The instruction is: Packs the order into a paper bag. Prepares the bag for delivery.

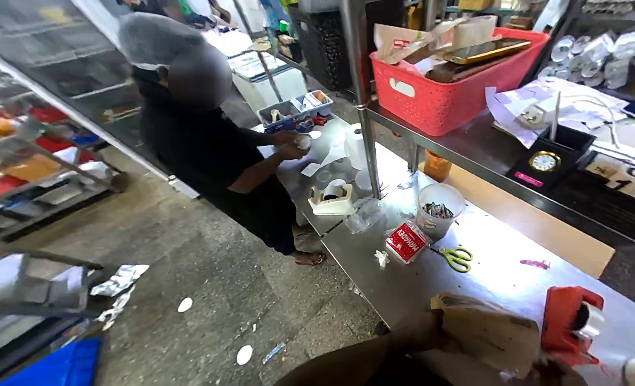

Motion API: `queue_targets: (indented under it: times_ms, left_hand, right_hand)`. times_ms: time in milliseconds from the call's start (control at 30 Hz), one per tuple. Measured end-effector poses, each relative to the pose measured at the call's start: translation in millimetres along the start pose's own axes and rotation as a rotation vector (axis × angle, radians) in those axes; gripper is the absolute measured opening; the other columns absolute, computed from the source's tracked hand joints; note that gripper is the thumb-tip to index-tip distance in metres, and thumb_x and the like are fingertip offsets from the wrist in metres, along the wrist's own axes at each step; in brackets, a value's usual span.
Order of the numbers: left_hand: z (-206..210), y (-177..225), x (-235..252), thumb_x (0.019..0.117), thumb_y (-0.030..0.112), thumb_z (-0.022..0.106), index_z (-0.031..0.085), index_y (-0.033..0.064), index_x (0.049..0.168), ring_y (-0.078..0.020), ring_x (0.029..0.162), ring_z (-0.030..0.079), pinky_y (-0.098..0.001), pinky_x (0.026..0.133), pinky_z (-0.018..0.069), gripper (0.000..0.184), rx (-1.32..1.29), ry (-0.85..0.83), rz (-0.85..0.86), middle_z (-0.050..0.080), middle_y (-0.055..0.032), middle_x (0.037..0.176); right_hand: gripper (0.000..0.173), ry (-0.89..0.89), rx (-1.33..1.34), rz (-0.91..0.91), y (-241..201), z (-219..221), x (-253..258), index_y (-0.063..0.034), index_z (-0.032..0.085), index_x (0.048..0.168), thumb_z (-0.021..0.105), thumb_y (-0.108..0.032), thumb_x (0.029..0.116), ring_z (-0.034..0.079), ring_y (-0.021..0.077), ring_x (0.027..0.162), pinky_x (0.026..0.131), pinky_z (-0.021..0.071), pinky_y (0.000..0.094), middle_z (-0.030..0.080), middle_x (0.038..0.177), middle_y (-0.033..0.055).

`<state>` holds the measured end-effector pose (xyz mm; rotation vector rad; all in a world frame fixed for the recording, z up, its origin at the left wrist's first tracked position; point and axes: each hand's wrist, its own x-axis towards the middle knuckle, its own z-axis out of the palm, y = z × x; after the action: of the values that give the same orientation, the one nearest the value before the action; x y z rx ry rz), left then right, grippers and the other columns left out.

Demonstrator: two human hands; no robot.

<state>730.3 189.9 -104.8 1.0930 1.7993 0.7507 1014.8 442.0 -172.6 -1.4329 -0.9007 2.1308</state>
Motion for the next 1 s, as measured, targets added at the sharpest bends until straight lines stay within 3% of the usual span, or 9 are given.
queue_targets:
  times_ms: [67,133,267,400,500,600,700,900,1000]
  left_hand:
    - [-9,16,4,0.0909,0.027,0.072,0.064,0.0023,0.125,-0.026,0.111,0.068,-0.0506,0.099,0.0551,0.043,-0.027,-0.001,0.003,0.07,-0.0148,0.118]
    - [-21,21,0,0.0939,0.025,0.071,0.065,0.0026,0.124,-0.0191,0.103,0.071,-0.0428,0.095,0.0583,0.038,-0.179,0.028,-0.02,0.073,-0.0104,0.112]
    - [-13,20,14,0.0925,0.013,0.068,0.067,-0.0004,0.113,-0.0181,0.09,0.071,-0.0386,0.084,0.0608,0.025,-0.61,0.111,-0.03,0.073,-0.0094,0.099]
    - [6,7,23,0.0943,0.008,0.066,0.066,-0.0016,0.114,-0.0247,0.088,0.071,-0.0436,0.081,0.0617,0.022,-0.747,0.164,-0.025,0.072,-0.0143,0.099]
    - [19,7,23,0.091,0.008,0.071,0.067,-0.0025,0.114,-0.0275,0.09,0.072,-0.0452,0.081,0.0624,0.025,-0.746,0.143,0.005,0.073,-0.0161,0.1]
    - [27,9,23,0.0895,0.01,0.072,0.068,-0.0017,0.111,-0.0258,0.088,0.072,-0.0443,0.081,0.0621,0.025,-0.703,0.161,0.006,0.074,-0.0145,0.098]
    - [28,12,26,0.089,0.01,0.075,0.07,-0.0017,0.108,-0.0258,0.086,0.073,-0.0443,0.079,0.0628,0.023,-0.702,0.204,0.005,0.074,-0.0144,0.095]
    - [28,19,32,0.09,0.01,0.076,0.069,-0.0029,0.108,-0.0268,0.087,0.074,-0.0446,0.081,0.0637,0.023,-0.703,0.205,-0.02,0.074,-0.0149,0.096]
    - [26,24,32,0.091,0.008,0.074,0.069,-0.0036,0.107,-0.027,0.085,0.073,-0.0438,0.079,0.0635,0.02,-0.741,0.2,-0.001,0.074,-0.0161,0.095]
  right_hand:
    - [0.033,0.041,-0.069,0.095,-8,9,7,-0.0194,0.055,0.08,0.041,-0.033,0.1055,0.062,0.0125,0.058,0.052,0.0532,0.0317,0.062,0.066,-0.0031]
    - [0.028,0.067,-0.105,0.104,3,24,2,-0.0114,0.056,0.086,0.043,-0.027,0.1047,0.061,0.0155,0.057,0.051,0.053,0.0332,0.062,0.068,0.0023]
    - [0.026,0.266,0.006,-0.119,6,36,-64,0.0007,0.062,0.101,0.043,-0.017,0.108,0.066,0.0187,0.069,0.067,0.0598,0.037,0.066,0.079,0.0091]
    - [0.033,0.09,-0.016,-0.241,17,56,-118,-0.0008,0.065,0.097,0.041,-0.019,0.108,0.069,0.0219,0.076,0.072,0.0601,0.04,0.071,0.083,0.0108]
    - [0.026,-0.081,-0.146,-0.192,29,88,-137,0.0035,0.068,0.091,0.053,-0.014,0.102,0.07,0.0229,0.073,0.07,0.0603,0.0394,0.073,0.082,0.014]
    - [0.027,-0.132,-0.33,-0.133,28,123,-130,0.0024,0.07,0.092,0.058,-0.019,0.1032,0.069,0.019,0.069,0.067,0.0592,0.035,0.073,0.08,0.0104]
    - [0.039,-0.101,-0.449,-0.135,27,142,-109,-0.0006,0.071,0.092,0.057,-0.035,0.1047,0.068,0.0199,0.067,0.064,0.0585,0.037,0.072,0.078,0.0093]
    - [0.049,-0.001,-0.615,-0.095,33,147,-96,-0.0067,0.074,0.09,0.057,-0.051,0.1023,0.069,0.0195,0.065,0.064,0.0595,0.0402,0.073,0.076,0.0063]
    - [0.056,0.064,-0.732,-0.059,31,143,-94,-0.0085,0.074,0.082,0.059,-0.06,0.0977,0.068,0.0211,0.062,0.062,0.0581,0.0448,0.071,0.07,0.0061]
